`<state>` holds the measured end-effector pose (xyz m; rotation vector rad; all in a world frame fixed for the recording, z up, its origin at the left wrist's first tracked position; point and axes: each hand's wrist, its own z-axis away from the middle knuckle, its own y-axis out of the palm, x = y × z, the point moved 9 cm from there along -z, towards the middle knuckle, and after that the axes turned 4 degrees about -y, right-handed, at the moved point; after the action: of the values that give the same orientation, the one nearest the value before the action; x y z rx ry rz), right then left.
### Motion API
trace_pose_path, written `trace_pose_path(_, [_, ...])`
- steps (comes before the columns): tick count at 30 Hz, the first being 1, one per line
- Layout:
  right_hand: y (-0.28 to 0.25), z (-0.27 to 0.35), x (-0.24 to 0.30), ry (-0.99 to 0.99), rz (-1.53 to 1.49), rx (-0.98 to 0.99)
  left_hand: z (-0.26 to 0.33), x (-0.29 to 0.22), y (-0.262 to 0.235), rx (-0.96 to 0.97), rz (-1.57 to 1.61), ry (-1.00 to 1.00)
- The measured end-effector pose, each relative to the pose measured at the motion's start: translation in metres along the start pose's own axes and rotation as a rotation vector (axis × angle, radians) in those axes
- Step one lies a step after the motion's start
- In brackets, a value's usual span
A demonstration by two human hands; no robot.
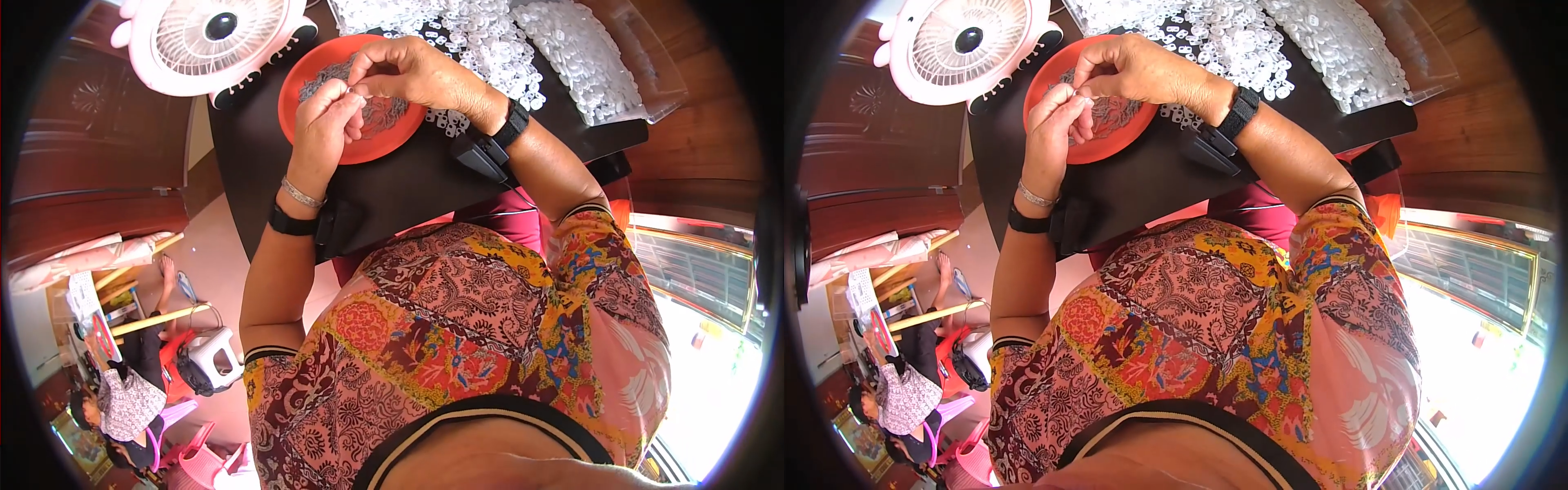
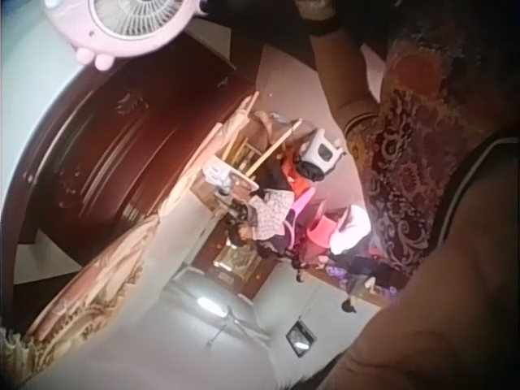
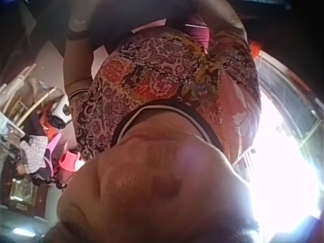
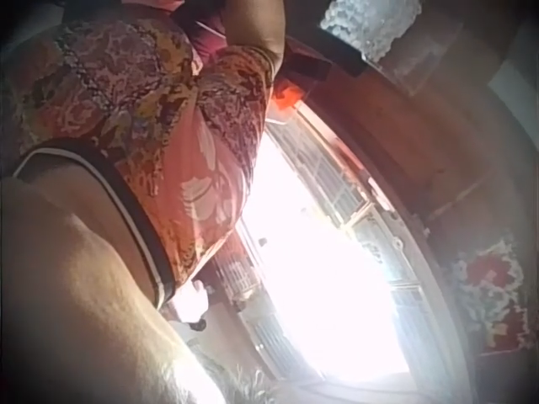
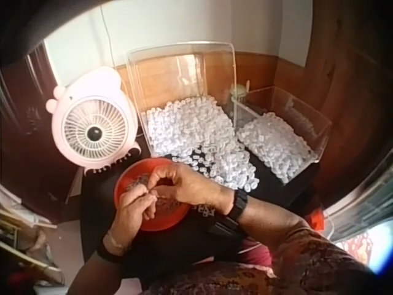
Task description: Manual assembly of small white plastic components by inserting small metal rings.
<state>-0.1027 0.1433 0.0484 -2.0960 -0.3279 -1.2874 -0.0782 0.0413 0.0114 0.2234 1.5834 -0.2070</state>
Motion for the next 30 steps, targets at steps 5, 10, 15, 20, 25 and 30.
trace_pose_path(5, [0.000, 0.000, -0.006, 0.011, 0.036, 0.002, 0.000, 0.001, -0.007, -0.024, 0.043, -0.052])
trace_pose_path(10, [0.020, 0.008, -0.001, -0.048, 0.542, 0.237, 0.001, -0.002, -0.018, -0.075, -0.018, -0.038])
trace_pose_path(15, [0.035, 0.010, -0.003, -0.175, 0.771, 0.216, 0.000, -0.005, -0.016, -0.078, -0.009, -0.027])
trace_pose_path(20, [0.036, 0.008, -0.005, -0.196, 0.804, 0.183, 0.001, -0.004, -0.017, -0.098, -0.018, -0.032])
trace_pose_path(25, [0.035, 0.009, -0.003, -0.206, 0.839, 0.159, 0.001, -0.004, -0.018, -0.099, -0.027, -0.033])
trace_pose_path(30, [0.022, 0.007, -0.001, -0.192, 0.758, 0.035, 0.002, -0.004, -0.019, -0.114, -0.035, -0.024])
